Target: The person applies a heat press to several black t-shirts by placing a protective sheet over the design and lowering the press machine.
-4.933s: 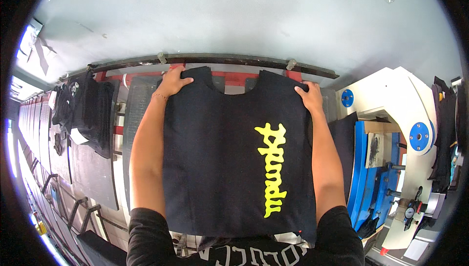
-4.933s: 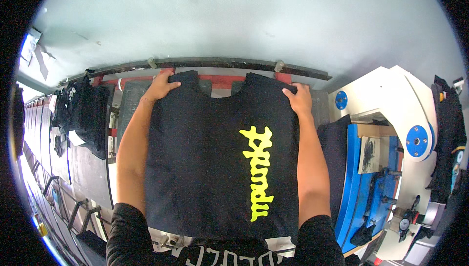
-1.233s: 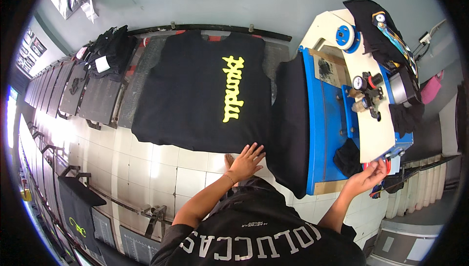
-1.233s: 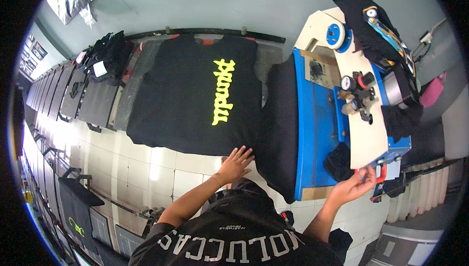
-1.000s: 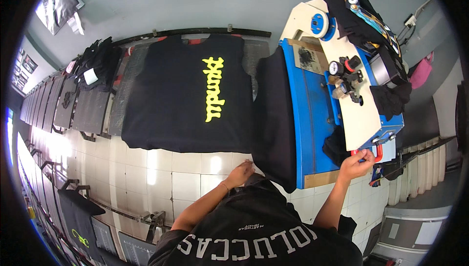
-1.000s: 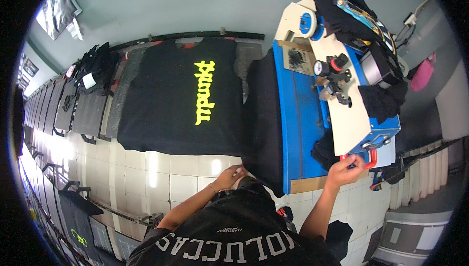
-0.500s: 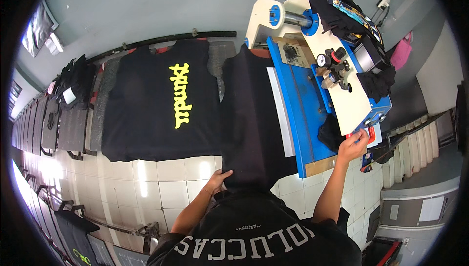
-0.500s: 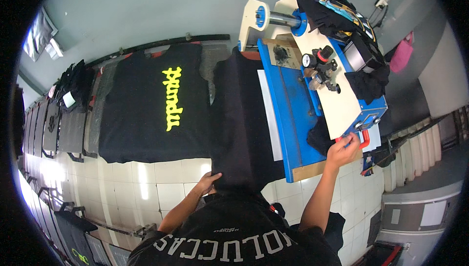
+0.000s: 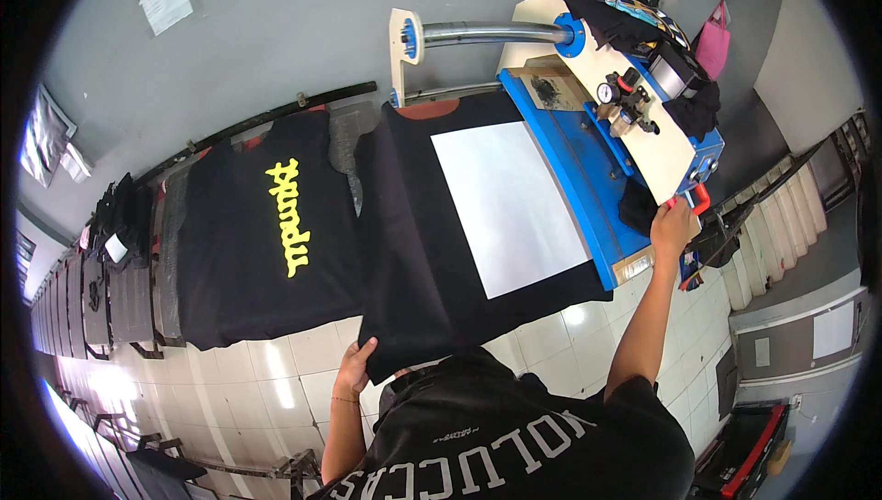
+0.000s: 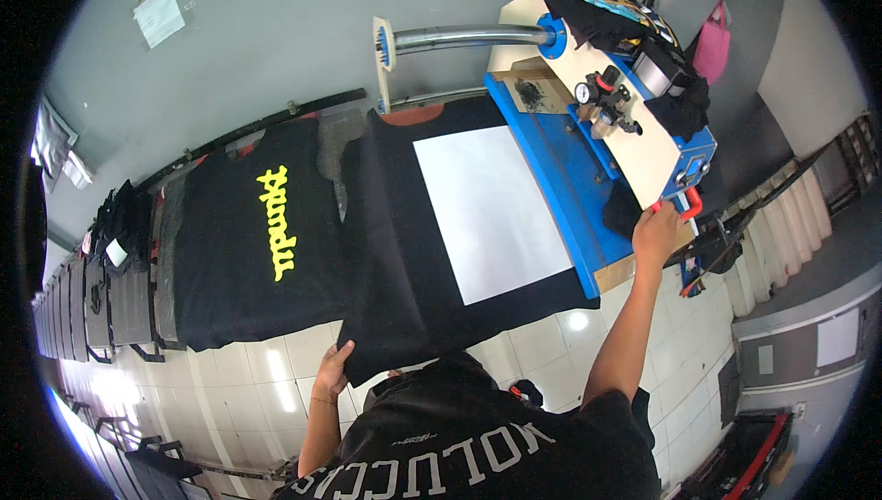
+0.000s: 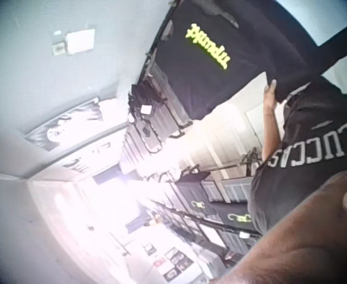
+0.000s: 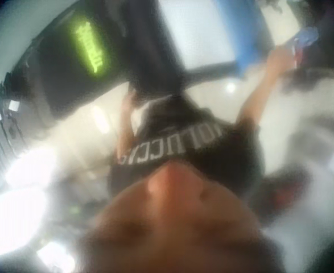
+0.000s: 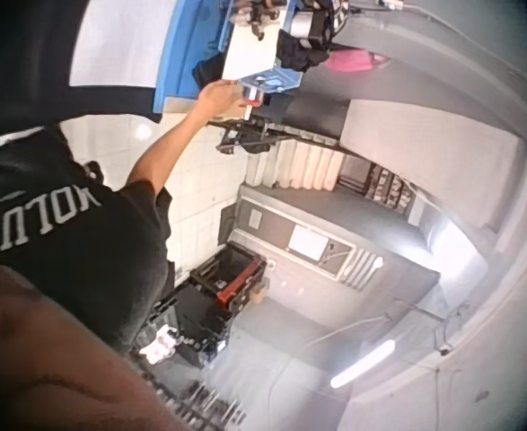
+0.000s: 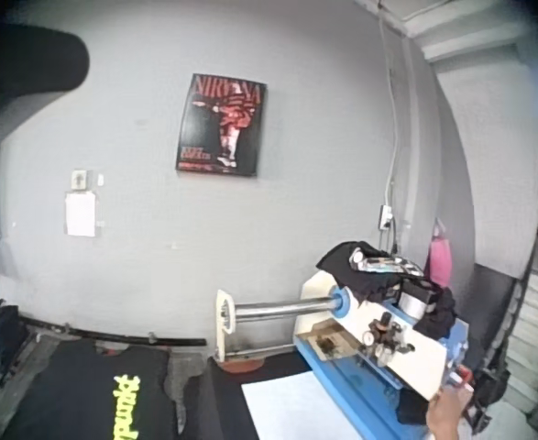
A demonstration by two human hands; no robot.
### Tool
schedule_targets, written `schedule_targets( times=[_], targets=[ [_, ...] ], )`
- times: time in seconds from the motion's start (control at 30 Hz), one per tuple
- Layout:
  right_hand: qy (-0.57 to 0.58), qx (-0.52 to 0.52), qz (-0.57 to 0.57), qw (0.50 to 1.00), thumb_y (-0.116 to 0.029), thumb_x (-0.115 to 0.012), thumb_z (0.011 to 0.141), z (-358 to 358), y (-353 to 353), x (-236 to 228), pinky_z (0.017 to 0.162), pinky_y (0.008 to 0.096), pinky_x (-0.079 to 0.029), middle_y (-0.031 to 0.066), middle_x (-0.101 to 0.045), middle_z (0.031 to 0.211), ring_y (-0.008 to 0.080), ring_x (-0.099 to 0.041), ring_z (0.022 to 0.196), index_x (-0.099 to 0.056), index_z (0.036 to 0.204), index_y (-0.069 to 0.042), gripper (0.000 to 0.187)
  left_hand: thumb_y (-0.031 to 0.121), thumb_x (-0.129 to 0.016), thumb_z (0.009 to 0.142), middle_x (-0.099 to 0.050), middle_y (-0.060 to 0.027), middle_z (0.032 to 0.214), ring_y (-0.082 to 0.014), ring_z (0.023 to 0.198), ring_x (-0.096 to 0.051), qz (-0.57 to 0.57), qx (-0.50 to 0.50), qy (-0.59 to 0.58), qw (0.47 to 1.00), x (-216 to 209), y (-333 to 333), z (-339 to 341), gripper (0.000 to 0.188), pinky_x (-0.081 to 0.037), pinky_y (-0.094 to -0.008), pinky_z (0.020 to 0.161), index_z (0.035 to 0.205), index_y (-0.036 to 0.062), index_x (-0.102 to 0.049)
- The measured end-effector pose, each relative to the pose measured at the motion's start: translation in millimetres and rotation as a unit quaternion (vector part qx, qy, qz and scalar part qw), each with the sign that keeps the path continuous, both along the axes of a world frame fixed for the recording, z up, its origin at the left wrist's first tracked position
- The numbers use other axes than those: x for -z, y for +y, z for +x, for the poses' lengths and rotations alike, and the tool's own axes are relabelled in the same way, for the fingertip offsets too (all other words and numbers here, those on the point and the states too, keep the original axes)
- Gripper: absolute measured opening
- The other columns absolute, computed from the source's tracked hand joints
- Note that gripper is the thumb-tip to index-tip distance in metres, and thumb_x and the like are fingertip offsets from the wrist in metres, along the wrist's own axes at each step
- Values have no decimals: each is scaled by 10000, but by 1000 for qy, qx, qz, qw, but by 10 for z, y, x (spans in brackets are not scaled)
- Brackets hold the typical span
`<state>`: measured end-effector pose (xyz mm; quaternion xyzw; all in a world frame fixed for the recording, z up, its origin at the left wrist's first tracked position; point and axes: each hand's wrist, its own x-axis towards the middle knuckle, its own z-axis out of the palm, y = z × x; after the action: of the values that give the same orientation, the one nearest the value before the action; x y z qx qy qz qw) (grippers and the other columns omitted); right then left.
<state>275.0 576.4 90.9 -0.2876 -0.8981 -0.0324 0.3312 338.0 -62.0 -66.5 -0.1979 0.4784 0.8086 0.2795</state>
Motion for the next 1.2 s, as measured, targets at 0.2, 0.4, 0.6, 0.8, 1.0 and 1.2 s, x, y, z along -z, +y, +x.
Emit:
schedule_targets(
  times=[0.2, 0.4, 0.6, 0.8, 1.0, 1.2],
  targets=[
    [-23, 24, 36, 999, -177, -689, 781, -269, 461, 324, 916, 498, -436, 256, -586, 1039, 435, -549, 1034, -504, 1134, 26, 448, 185, -616, 958, -692, -72, 1070, -129, 930, -645, -101, -17, 76, 992, -422, 2, -225, 273, -500, -274, 861, 1129, -27, -639],
    [-66, 78, 26, 994, -206, -691, 767, -500, 830, 501, 944, 478, -438, 266, -592, 1062, 417, -547, 1067, -501, 1113, 27, 459, 181, -613, 963, -695, -51, 1016, -105, 891, -623, -216, -32, 117, 969, -744, 24, -329, 248, -485, -259, 824, 1076, -35, -660],
    [-98, 75, -14, 992, -208, -674, 790, -563, 931, 520, 983, 482, -421, 287, -586, 1114, 441, -525, 1122, -480, 1155, 46, 485, 180, -590, 974, -690, -73, 1041, -125, 905, -629, -235, -60, 131, 961, -965, -47, -376, 276, -487, -269, 837, 1127, -44, -638],
    [52, -121, -65, 989, -141, -558, 901, -442, 28, 715, 1046, 480, -371, 263, -539, 1250, 405, -492, 1202, -472, 1283, 66, 443, 219, -608, 964, -693, -87, 1037, -141, 891, -651, -198, -113, 121, 966, -1106, -85, -407, 312, -507, -274, 827, 1142, -37, -623],
    [-182, -34, -799, 573, -567, -479, 964, 448, -374, 2331, 976, 414, -400, 147, -565, 1294, 261, -531, 1158, -447, 1386, -16, 695, 216, -603, 962, -693, -92, 1054, -145, 899, -658, -156, -143, 139, 967, -1221, 78, -487, 308, -508, -273, 834, 1139, -35, -623],
    [-223, -58, -802, 551, -439, -643, 922, 841, -119, 2000, 411, 218, -294, -11, -543, 759, 66, -409, 532, -585, 1163, -30, 478, 193, -597, 960, -694, -87, 1062, -152, 928, -658, -109, -142, 172, 969, -1264, 37, -558, 284, -500, -282, 869, 1139, -25, -626]
  ],
)
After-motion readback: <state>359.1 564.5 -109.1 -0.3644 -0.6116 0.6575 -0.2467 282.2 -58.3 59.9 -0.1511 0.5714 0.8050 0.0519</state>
